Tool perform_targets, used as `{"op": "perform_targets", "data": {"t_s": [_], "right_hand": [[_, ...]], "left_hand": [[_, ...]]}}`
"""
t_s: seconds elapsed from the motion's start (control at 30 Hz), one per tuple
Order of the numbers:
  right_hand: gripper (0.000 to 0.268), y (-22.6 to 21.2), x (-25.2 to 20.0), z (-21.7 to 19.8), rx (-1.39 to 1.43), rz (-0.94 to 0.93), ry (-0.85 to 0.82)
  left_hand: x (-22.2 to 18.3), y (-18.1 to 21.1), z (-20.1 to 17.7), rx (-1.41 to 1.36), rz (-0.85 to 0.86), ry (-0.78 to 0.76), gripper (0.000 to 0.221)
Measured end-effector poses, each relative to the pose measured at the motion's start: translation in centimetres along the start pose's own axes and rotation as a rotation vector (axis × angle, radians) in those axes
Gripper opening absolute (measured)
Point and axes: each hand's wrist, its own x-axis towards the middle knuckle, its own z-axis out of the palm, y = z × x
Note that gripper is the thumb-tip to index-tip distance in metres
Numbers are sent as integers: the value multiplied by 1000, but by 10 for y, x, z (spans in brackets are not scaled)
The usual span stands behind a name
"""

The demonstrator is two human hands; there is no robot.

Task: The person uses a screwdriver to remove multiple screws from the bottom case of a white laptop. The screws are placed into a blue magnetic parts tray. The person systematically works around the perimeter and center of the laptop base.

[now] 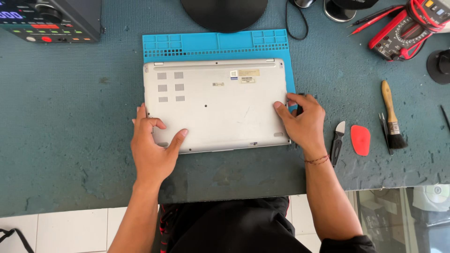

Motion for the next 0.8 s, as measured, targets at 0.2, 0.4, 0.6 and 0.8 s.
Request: {"op": "perform_targets", "data": {"t_s": [0.2, 0.4, 0.6, 0.8], "right_hand": [[19, 14, 4, -3, 28, -21, -29], [44, -20, -10, -25, 517, -48, -68], [54, -19, -27, -45, 516, -386, 47], [39, 5, -43, -37, 658, -455, 129]], "left_hand": [[4, -3, -1, 113, 47, -81, 37], [-1, 8, 17, 321, 256, -38, 34], [-13, 57, 88, 188, 610, -331, 28], [-27, 91, 149, 116, 650, -545, 35]]}}
